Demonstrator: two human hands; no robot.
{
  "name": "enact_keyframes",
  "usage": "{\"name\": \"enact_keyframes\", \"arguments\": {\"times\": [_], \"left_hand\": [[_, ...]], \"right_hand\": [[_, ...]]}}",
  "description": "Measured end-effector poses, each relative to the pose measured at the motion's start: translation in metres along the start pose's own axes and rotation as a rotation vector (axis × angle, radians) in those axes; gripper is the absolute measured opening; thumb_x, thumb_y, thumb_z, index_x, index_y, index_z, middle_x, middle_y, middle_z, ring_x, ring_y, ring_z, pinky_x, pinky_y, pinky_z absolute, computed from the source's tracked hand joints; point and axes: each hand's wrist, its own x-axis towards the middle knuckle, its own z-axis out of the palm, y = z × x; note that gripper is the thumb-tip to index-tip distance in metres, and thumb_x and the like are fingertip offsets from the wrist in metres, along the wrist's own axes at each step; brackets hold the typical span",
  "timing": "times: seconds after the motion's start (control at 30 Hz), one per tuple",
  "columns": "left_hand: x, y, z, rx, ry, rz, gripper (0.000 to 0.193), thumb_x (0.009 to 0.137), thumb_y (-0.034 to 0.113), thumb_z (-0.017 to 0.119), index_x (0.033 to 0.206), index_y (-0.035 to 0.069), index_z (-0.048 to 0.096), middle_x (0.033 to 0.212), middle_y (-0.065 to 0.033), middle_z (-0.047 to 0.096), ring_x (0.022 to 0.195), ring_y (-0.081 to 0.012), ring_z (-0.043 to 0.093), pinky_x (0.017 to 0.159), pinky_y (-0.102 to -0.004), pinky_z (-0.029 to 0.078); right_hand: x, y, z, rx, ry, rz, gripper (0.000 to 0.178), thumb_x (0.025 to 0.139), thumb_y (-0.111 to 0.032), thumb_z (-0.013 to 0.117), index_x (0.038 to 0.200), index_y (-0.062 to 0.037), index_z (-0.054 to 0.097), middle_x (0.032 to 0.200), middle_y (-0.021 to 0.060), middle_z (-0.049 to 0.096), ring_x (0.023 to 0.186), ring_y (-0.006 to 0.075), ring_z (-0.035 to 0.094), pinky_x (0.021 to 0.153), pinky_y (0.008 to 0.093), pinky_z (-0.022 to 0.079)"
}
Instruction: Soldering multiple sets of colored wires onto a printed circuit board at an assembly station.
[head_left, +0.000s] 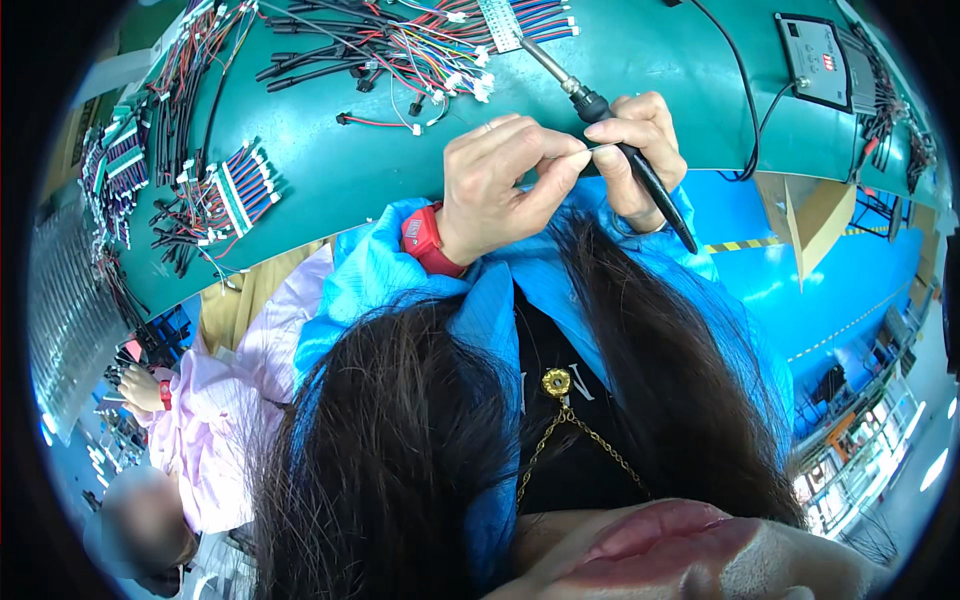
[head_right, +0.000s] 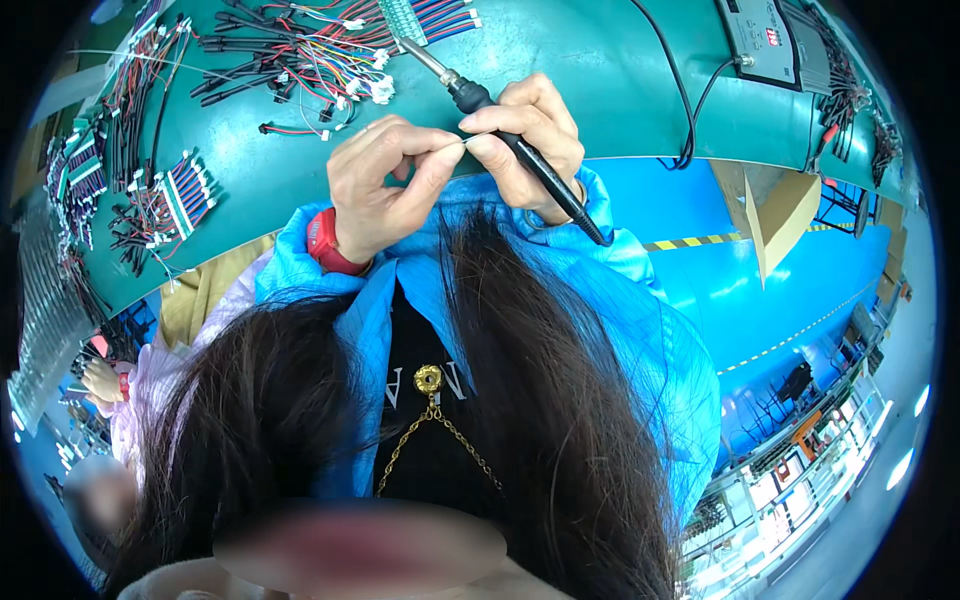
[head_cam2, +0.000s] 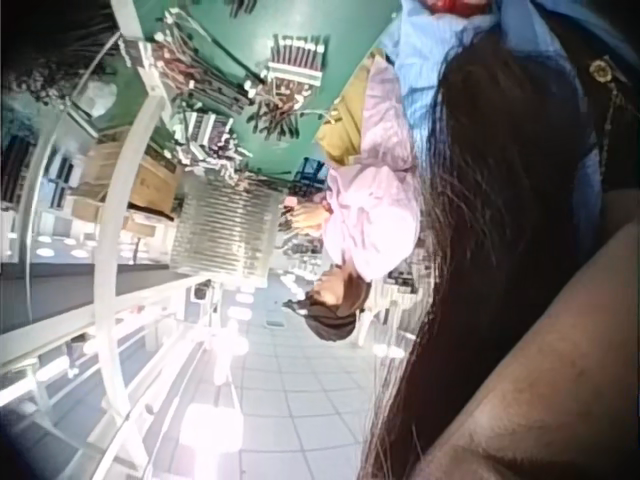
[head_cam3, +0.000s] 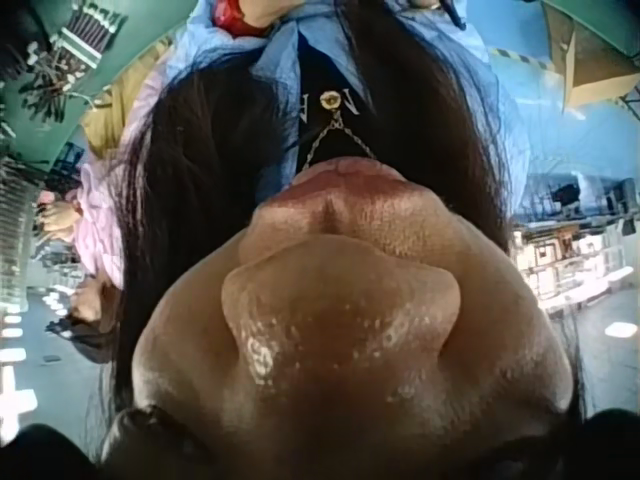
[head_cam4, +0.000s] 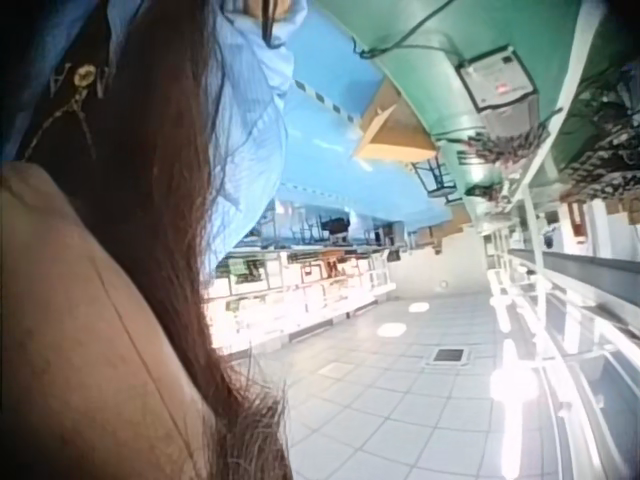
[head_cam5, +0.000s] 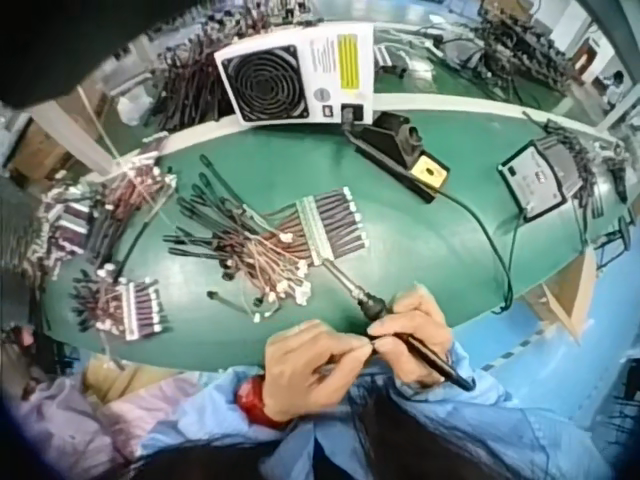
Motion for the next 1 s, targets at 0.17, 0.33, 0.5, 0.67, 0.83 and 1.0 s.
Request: {"name": "enact_keyframes", "arguments": {"times": [0.17, 0.33, 0.5, 0.67, 0.83, 1.0], "left_hand": [[-0.006, 0.002, 0.01, -0.007, -0.043, -0.1, 0.009, 0.078, 0.005, 0.077, 0.083, 0.005, 0.07, 0.066, -0.0028, 0.062, 0.049, -0.0114, 0.046, 0.046, -0.0262, 0.035], [-0.008, -0.012, 0.012, 0.006, -0.057, -0.045, 0.012, 0.075, 0.006, 0.079, 0.085, 0.007, 0.072, 0.068, -0.0022, 0.063, 0.054, -0.0143, 0.051, 0.051, -0.0271, 0.038], [0.006, -0.022, -0.013, 0.219, -0.073, 0.217, 0.019, 0.068, 0.012, 0.081, 0.085, 0.011, 0.073, 0.065, 0.0, 0.056, 0.058, -0.0166, 0.054, 0.052, -0.0313, 0.041], [0.025, -0.031, -0.044, 0.35, -0.11, 0.196, 0.017, 0.069, 0.007, 0.081, 0.084, 0.01, 0.074, 0.067, -0.0016, 0.056, 0.06, -0.0183, 0.054, 0.054, -0.0306, 0.042], [0.04, -0.073, -0.074, 0.424, -0.213, 0.171, 0.009, 0.078, 0.013, 0.074, 0.082, 0.008, 0.067, 0.093, -0.0043, 0.065, 0.086, -0.0243, 0.063, 0.075, -0.0353, 0.05], [0.038, -0.09, -0.067, 0.415, -0.343, 0.133, 0.006, 0.086, 0.01, 0.065, 0.089, 0.005, 0.063, 0.114, -0.0066, 0.07, 0.103, -0.0256, 0.065, 0.102, -0.0427, 0.044]], "right_hand": [[-0.017, -0.003, -0.003, 0.016, 0.052, 0.09, 0.011, 0.078, -0.006, 0.075, 0.087, -0.0014, 0.07, 0.076, 0.0082, 0.056, 0.064, 0.0178, 0.051, 0.056, 0.0291, 0.041], [-0.025, 0.0, -0.003, -0.03, 0.101, 0.058, 0.011, 0.078, -0.004, 0.074, 0.088, -0.0011, 0.069, 0.075, 0.0083, 0.056, 0.064, 0.018, 0.051, 0.057, 0.0292, 0.042], [-0.017, -0.004, -0.003, -0.041, 0.111, 0.12, 0.009, 0.079, -0.004, 0.073, 0.086, -0.0013, 0.069, 0.076, 0.0085, 0.055, 0.066, 0.0185, 0.051, 0.059, 0.0297, 0.042], [-0.005, 0.005, 0.01, 0.216, 0.319, 0.217, 0.016, 0.093, -0.014, 0.056, 0.089, 0.0002, 0.063, 0.082, 0.01, 0.054, 0.071, 0.0152, 0.049, 0.065, 0.029, 0.039], [0.037, -0.001, 0.044, 0.967, 0.571, 0.496, 0.021, 0.099, -0.014, 0.052, 0.103, 0.0061, 0.06, 0.087, 0.0142, 0.062, 0.074, 0.019, 0.059, 0.072, 0.0303, 0.047], [0.038, 0.028, 0.05, 1.054, 0.423, 0.563, 0.023, 0.101, -0.023, 0.052, 0.108, -0.0033, 0.06, 0.105, 0.012, 0.066, 0.094, 0.0257, 0.064, 0.092, 0.0405, 0.048]]}}
